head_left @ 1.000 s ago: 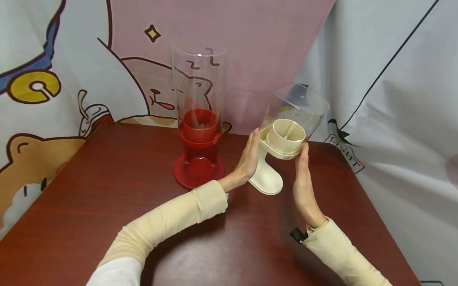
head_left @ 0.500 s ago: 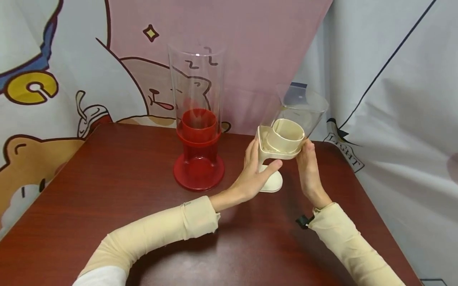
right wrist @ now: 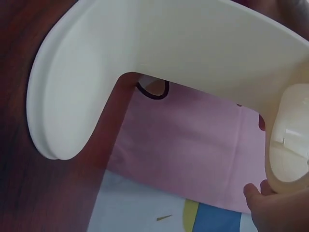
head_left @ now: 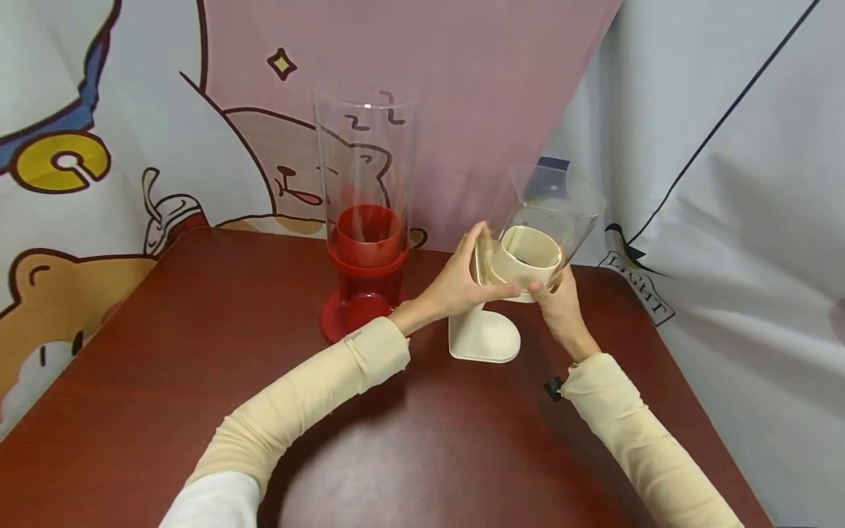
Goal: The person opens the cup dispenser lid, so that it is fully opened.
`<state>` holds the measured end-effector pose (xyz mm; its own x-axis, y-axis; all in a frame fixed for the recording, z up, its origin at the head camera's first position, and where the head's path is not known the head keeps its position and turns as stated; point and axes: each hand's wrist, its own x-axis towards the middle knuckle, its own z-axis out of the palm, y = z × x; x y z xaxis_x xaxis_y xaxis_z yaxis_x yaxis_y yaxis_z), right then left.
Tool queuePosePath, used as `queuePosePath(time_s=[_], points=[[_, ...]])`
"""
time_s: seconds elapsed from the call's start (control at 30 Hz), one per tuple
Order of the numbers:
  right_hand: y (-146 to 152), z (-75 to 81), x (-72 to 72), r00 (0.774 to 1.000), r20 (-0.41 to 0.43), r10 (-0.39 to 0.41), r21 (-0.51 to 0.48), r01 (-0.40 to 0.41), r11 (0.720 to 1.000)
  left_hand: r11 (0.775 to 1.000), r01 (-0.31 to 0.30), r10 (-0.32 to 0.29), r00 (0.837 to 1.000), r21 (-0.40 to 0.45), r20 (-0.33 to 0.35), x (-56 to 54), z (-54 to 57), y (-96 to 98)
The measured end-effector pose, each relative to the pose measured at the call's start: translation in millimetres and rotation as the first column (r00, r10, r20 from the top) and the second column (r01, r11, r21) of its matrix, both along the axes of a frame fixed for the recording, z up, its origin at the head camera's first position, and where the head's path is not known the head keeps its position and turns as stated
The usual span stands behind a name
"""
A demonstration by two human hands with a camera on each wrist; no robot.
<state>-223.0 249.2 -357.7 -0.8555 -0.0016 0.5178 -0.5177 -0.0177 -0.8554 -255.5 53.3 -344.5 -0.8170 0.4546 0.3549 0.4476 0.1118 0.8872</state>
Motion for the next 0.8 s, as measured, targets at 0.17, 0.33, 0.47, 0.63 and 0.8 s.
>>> queuePosePath(time_s=[0.17, 0.33, 0.47, 0.63, 0.8], points=[[-10, -1.0, 7.4, 1.0, -0.011, -0.024, 0.049, 0.025, 0.998, 0.999, -0.016, 0.016, 1.0, 0.03, 0.015, 10.7, 0.0, -7.5], [-24, -5.5, 24.6, 0.999, -0.012, -0.035, 0.072, 0.036, 0.997, 1.0, -0.02, 0.019, 0.999, 0.022, 0.042, 27.3, -3.9, -21.3], [-36, -6.8, 44.2, 0.999, -0.014, -0.05, 0.094, 0.051, 0.994, 0.999, -0.028, 0.027, 0.998, 0.024, 0.051, 45.1, -4.5, -33.0], [-55, -10.2, 68.3, 0.999, -0.023, -0.033, 0.066, 0.034, 0.997, 0.999, -0.036, 0.035, 0.998, 0.005, 0.056, 71.1, -5.9, -53.6], [-72, -11.6, 86.4, 0.999, -0.041, 0.003, 0.049, -0.001, 0.999, 0.998, -0.063, 0.063, 0.997, 0.016, 0.037, 93.9, -8.3, -69.4]])
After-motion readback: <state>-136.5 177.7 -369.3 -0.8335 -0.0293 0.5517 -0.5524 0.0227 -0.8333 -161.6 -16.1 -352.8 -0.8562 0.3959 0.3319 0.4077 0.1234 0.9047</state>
